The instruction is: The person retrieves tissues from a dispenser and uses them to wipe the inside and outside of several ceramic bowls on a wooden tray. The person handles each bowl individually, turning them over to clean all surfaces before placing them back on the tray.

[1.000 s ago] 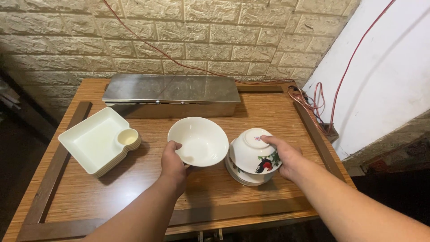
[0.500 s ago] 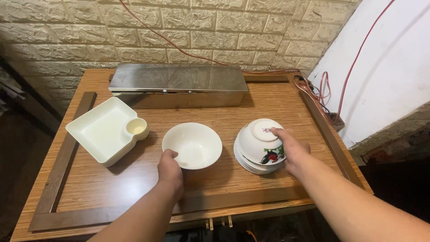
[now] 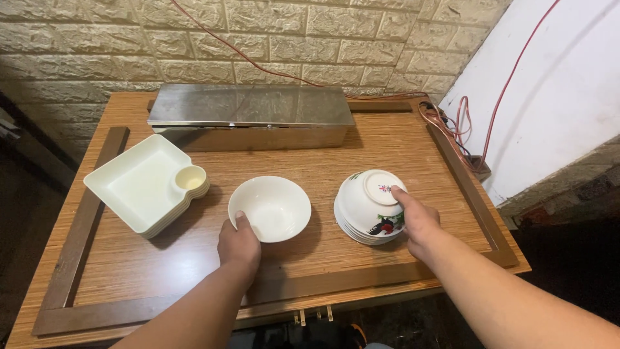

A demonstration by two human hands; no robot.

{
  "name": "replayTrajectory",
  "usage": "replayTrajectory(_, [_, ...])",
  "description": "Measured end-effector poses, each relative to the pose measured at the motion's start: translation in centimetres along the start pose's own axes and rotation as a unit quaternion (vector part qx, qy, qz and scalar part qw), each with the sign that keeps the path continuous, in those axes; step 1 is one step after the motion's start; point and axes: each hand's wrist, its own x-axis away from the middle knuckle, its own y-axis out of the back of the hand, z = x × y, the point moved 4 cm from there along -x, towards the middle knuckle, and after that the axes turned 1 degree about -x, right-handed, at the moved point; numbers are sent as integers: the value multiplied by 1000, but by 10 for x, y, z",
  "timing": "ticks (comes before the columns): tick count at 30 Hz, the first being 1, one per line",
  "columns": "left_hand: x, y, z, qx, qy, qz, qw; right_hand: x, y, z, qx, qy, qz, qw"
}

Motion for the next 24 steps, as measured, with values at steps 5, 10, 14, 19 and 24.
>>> replayTrajectory(5, [-2,1,-6,-40,-4,-25,999,19,4,5,64,-4,-14,998])
replayTrajectory(10, [-3,0,-6,-64,-9,-41,997,11,12,-24,67,62,-60,994])
replayTrajectory(14, [-7,1,1,-75,-24,-57,995,34,13,-59,-17,151,-141,978])
replayTrajectory(19, [-6,5,8,-95,-15,-37,995,68,-3,-108,-66,173,-118,976])
replayTrajectory(24, [58,17,-21,-115,-279,-234,924,102,-13,-90,-10,195,17,981])
